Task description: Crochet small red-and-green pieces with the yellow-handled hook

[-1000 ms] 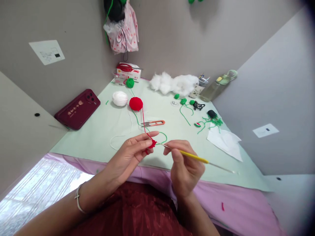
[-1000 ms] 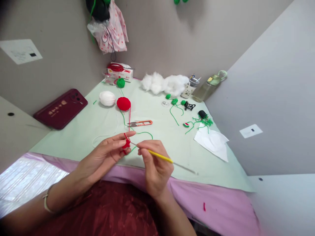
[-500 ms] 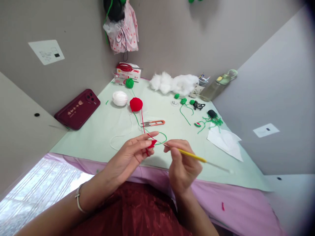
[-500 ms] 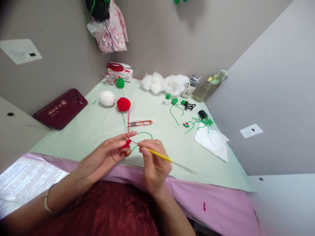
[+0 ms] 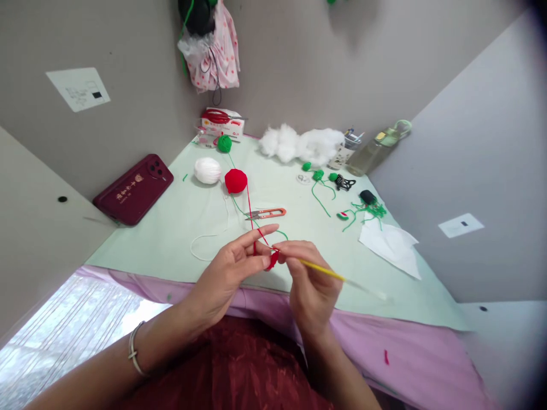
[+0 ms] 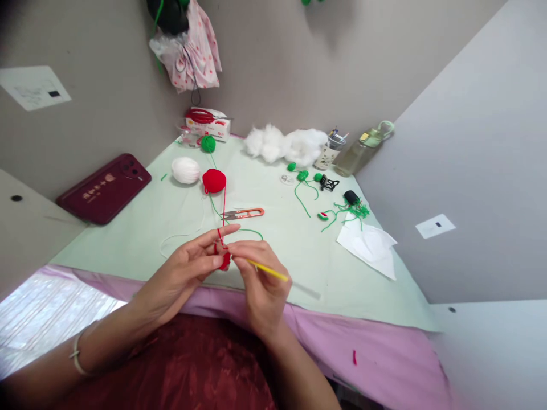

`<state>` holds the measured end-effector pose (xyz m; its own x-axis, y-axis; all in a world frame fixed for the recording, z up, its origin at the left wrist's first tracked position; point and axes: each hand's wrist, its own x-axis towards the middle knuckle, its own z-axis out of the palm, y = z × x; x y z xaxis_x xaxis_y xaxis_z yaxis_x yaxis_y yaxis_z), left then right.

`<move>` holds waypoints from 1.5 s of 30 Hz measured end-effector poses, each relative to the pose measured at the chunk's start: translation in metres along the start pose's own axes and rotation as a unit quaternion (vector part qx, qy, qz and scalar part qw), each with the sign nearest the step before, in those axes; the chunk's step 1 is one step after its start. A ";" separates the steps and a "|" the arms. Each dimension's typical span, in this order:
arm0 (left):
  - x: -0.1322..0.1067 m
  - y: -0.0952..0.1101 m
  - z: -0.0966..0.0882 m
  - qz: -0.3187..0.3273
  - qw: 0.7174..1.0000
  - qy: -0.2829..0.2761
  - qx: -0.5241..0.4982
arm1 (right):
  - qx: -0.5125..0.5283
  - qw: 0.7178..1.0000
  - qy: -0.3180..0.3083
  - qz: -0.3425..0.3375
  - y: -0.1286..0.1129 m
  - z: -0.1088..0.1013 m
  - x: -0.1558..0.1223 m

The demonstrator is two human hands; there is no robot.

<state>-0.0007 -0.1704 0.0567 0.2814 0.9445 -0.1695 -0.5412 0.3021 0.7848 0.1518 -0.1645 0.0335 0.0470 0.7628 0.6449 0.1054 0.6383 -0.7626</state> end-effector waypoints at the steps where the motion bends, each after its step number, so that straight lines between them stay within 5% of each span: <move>1: 0.000 0.003 -0.001 -0.006 1.000 -0.005 -0.003 | 0.041 0.998 -0.006 0.037 -0.001 -0.002 0.003; 4: 0.001 0.008 -0.004 -0.020 0.999 -0.025 -0.014 | 0.125 0.986 -0.017 0.112 -0.003 -0.008 0.007; 7: 0.001 0.009 -0.008 -0.002 0.999 -0.028 0.021 | 0.093 0.990 -0.033 0.101 -0.007 -0.011 0.005; 10: -0.002 0.008 -0.009 0.060 0.993 -0.003 0.098 | -0.034 0.997 -0.065 -0.027 -0.009 -0.013 -0.001; 12: -0.004 0.006 -0.008 0.092 0.989 0.009 0.119 | -0.141 0.976 -0.085 -0.145 -0.008 -0.013 -0.005; 16: -0.002 0.003 -0.004 0.018 1.000 -0.003 0.014 | -0.276 0.927 -0.085 -0.239 -0.004 -0.011 -0.008; 19: 0.002 0.003 -0.005 -0.057 0.997 -0.013 -0.059 | -0.190 0.969 -0.041 -0.155 -0.006 -0.010 -0.004; 23: 0.005 0.002 -0.005 -0.021 0.998 0.009 -0.051 | -0.014 1.000 -0.002 -0.014 -0.011 -0.008 0.005; 30: 0.003 -0.004 0.000 0.048 0.999 0.010 0.020 | -0.069 0.996 -0.023 -0.052 -0.006 -0.002 0.003; 35: 0.007 -0.003 0.000 -0.011 0.999 0.011 -0.048 | -0.204 0.962 -0.019 -0.180 0.000 -0.003 -0.006; 40: 0.007 0.000 -0.005 -0.037 0.997 0.000 -0.068 | -0.062 0.997 0.028 -0.038 -0.007 -0.009 0.002; 45: 0.003 0.001 -0.003 0.006 1.000 0.023 -0.005 | 0.056 0.996 0.022 0.067 -0.010 -0.009 0.006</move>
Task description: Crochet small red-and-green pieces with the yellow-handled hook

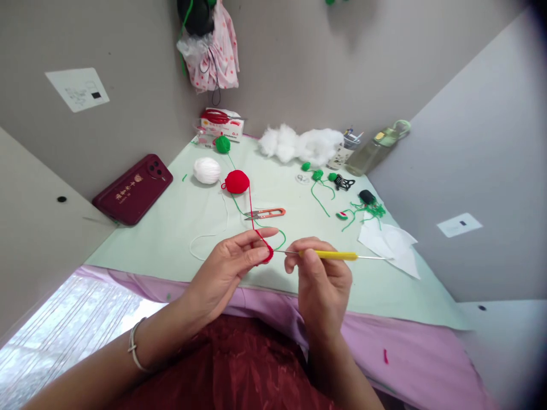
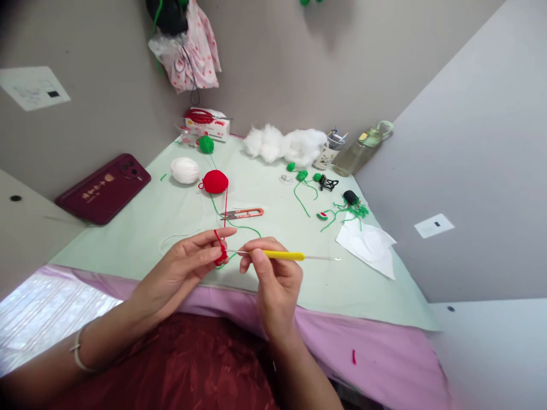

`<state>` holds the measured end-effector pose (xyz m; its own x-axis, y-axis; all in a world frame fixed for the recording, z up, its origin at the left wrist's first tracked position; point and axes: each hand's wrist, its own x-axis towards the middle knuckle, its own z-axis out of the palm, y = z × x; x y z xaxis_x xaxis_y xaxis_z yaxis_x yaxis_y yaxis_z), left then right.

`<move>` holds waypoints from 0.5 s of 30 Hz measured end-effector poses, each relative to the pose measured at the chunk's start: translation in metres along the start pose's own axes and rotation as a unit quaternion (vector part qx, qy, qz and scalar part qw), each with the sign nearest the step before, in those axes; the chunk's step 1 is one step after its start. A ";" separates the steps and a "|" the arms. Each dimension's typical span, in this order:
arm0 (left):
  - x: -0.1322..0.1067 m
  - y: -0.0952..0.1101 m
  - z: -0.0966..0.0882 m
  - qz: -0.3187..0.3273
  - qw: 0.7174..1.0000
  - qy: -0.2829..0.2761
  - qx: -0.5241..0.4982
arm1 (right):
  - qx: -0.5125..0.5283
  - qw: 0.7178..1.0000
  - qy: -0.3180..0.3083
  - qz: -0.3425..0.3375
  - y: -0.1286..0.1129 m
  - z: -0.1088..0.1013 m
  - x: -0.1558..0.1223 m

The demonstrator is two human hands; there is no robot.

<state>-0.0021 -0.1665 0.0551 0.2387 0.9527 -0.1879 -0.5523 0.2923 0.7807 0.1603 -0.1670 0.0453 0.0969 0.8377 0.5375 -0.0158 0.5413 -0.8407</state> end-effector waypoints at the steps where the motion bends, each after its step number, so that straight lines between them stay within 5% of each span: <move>1: -0.001 -0.001 0.002 0.025 1.000 0.004 0.015 | -0.023 1.000 -0.011 -0.013 0.002 0.001 -0.001; 4: -0.001 -0.003 0.008 0.061 0.998 0.004 0.017 | -0.174 0.972 -0.028 -0.152 0.012 0.005 -0.007; 7: 0.001 -0.003 0.007 -0.024 0.999 -0.021 -0.043 | -0.249 0.933 -0.013 -0.259 0.019 0.005 -0.009; 11: 0.005 -0.001 -0.001 -0.061 0.994 -0.016 -0.087 | -0.117 0.986 0.030 -0.114 0.015 0.002 -0.004; 15: 0.003 -0.004 -0.001 0.037 0.999 0.016 -0.005 | -0.073 0.996 0.003 -0.050 0.008 0.005 -0.002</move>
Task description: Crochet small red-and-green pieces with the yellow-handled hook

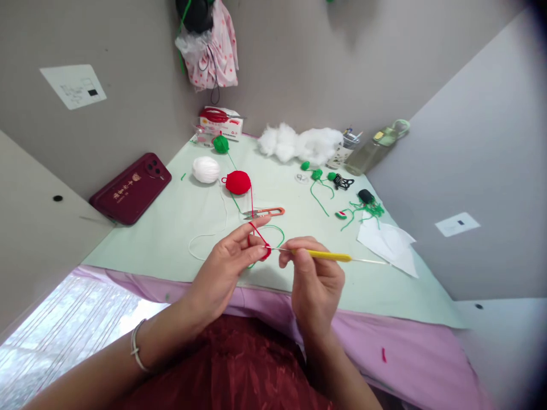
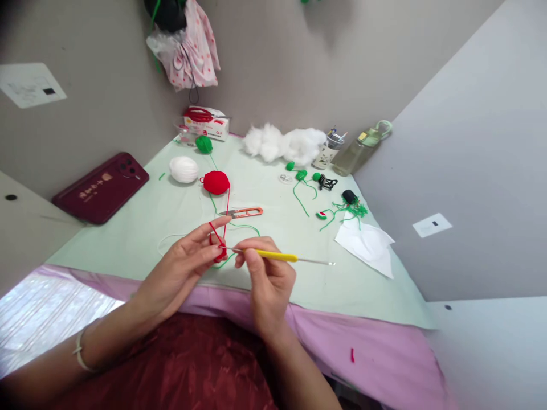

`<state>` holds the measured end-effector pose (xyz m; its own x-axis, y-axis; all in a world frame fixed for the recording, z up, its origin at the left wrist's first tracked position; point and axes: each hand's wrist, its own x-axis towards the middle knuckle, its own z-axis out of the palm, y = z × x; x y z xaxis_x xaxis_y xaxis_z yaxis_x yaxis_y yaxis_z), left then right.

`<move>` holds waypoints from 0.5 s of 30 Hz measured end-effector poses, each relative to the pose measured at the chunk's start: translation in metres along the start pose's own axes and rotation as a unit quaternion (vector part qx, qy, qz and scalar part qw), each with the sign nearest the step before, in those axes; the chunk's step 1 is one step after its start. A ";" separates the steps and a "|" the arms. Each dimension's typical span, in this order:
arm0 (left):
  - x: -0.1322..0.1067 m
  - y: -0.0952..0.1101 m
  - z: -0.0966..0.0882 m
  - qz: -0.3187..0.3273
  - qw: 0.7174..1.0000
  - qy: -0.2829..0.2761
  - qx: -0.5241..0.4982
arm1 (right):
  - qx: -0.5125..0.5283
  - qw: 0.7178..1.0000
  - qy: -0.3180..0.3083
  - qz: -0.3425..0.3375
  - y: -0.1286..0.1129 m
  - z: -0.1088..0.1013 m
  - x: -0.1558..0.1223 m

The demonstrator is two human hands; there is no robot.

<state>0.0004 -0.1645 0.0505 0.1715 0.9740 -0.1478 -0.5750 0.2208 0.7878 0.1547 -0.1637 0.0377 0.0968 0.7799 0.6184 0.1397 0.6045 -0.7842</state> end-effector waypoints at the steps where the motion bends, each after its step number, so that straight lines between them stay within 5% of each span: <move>1: -0.001 -0.002 0.002 0.028 0.999 0.002 0.028 | -0.041 0.999 -0.014 -0.032 0.000 0.002 -0.001; 4: -0.005 -0.005 0.006 0.046 0.998 -0.009 0.052 | -0.162 0.973 -0.006 -0.165 0.003 0.008 -0.005; 6: -0.007 -0.003 0.008 0.014 0.999 -0.026 0.030 | -0.152 0.971 0.019 -0.182 0.004 0.009 -0.006; 12: -0.007 0.013 0.007 -0.043 0.998 -0.038 0.021 | 0.068 0.997 -0.028 0.037 -0.002 -0.003 0.004; 15: -0.011 0.019 0.005 -0.051 0.997 -0.051 0.029 | 0.113 0.990 -0.045 0.074 -0.011 -0.009 0.008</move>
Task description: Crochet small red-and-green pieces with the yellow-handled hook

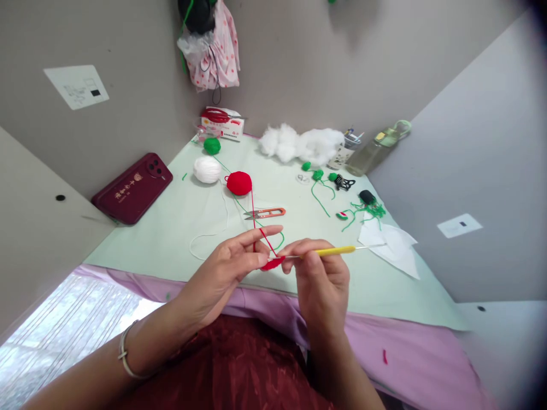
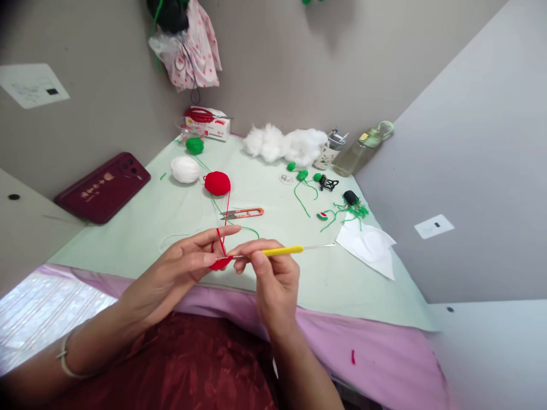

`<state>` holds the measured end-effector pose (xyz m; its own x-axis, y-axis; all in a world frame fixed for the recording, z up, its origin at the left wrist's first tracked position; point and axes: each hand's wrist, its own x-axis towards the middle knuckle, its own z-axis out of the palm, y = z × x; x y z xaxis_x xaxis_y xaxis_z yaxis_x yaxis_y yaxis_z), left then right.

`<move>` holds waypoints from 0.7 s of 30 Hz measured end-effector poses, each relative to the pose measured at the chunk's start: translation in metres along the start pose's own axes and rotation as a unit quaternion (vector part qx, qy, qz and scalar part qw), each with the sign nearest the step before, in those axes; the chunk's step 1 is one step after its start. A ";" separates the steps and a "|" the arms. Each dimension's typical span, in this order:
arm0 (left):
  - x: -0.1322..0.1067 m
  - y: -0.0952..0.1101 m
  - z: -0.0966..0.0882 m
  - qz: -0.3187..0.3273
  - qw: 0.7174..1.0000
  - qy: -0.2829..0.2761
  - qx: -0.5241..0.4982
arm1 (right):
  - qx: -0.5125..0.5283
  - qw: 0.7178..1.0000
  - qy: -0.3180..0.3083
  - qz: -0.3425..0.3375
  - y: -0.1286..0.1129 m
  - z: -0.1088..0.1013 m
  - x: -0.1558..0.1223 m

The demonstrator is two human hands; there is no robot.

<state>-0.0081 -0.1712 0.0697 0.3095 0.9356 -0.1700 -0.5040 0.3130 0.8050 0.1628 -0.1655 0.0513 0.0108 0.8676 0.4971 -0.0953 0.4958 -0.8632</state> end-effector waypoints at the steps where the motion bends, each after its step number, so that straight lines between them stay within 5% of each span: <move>1: -0.002 0.000 -0.001 0.007 1.000 -0.003 0.009 | -0.005 1.000 -0.005 -0.007 -0.003 -0.001 -0.001; 4: -0.006 -0.003 -0.001 0.061 0.997 0.004 0.053 | -0.095 0.991 -0.027 -0.087 -0.009 -0.004 -0.010; 6: -0.006 -0.007 0.000 0.088 0.994 0.017 0.059 | -0.218 0.958 -0.051 -0.180 -0.006 -0.006 -0.016; 8: -0.003 -0.010 0.001 0.069 0.997 0.023 0.017 | -0.335 0.903 -0.066 -0.261 0.000 -0.007 -0.019; 10: 0.002 -0.011 0.001 0.003 0.999 0.015 -0.050 | -0.369 0.884 -0.054 -0.282 0.006 -0.006 -0.019; 13: 0.008 -0.011 -0.002 -0.066 0.992 0.009 -0.109 | -0.268 0.944 -0.005 -0.194 0.010 -0.004 -0.013; 15: 0.010 -0.012 -0.003 -0.052 0.992 0.012 -0.112 | -0.164 0.980 0.022 -0.114 0.009 -0.003 -0.008; 18: 0.010 -0.014 -0.003 -0.013 0.997 0.009 -0.078 | -0.086 0.994 0.008 -0.063 0.007 0.000 -0.002; 21: 0.008 -0.017 -0.001 0.018 0.999 0.010 -0.025 | -0.103 0.991 -0.008 -0.081 0.006 0.003 -0.001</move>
<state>0.0018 -0.1690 0.0541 0.2742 0.9493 -0.1540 -0.5541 0.2868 0.7814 0.1587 -0.1633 0.0457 -0.0070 0.7755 0.6313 0.1114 0.6280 -0.7702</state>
